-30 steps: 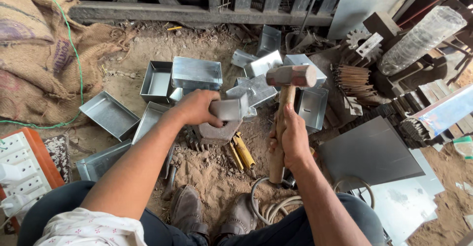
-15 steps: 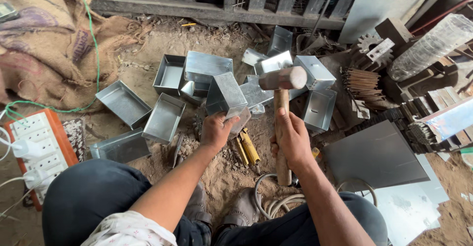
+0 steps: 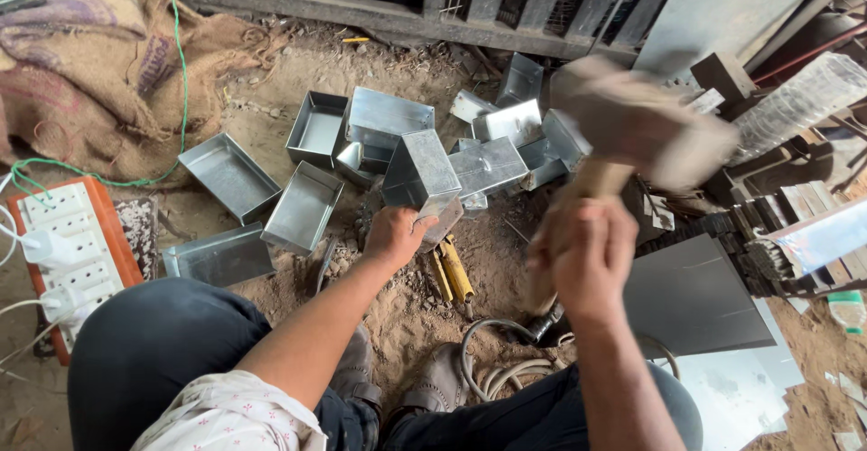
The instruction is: The person welds seams on small rectangular metal boxes using a handheld welding tool, then uses a hammer to tap and flatten the welded edges. The person handles multiple metal boxes one at a time, repositioning them on a metal stand during the process.
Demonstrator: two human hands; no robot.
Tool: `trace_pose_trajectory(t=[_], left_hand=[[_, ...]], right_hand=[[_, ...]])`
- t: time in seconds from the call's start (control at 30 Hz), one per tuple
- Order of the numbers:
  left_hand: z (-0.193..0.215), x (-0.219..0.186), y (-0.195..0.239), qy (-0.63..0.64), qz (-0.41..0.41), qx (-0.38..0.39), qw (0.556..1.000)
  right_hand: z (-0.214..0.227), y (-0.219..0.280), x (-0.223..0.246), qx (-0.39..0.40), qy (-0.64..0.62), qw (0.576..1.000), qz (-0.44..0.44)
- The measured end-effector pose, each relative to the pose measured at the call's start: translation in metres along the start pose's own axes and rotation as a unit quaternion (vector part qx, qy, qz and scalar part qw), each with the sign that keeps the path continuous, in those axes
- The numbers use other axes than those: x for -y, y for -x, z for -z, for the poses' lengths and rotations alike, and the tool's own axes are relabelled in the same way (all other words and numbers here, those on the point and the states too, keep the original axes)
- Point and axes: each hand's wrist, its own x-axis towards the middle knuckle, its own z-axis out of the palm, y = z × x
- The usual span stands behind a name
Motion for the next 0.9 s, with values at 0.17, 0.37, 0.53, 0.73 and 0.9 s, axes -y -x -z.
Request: trace_pose_trajectory(t=[0.17, 0.37, 0.53, 0.73, 0.9], left_hand=[[-0.002, 0.001, -0.002, 0.008, -0.043, -0.033, 0.998], [0.001, 0.0, -0.004, 0.001, -0.055, -0.028, 0.998], [0.001, 0.002, 0.0, 0.006, -0.066, -0.04, 0.997], [0.001, 0.004, -0.001, -0.009, -0.035, -0.004, 0.999], [-0.007, 0.011, 0.0, -0.003, -0.064, -0.038, 0.997]], right_hand=[[-0.017, 0.007, -0.024, -0.034, 0.008, 0.999, 0.03], [-0.042, 0.008, -0.039, 0.084, 0.25, 0.899, -0.35], [-0.048, 0.014, -0.033, 0.07, 0.197, 0.908, -0.363], [-0.048, 0.014, -0.031, 0.073, 0.162, 0.923, -0.343], [-0.026, 0.005, -0.022, 0.0, 0.074, 0.982, -0.175]])
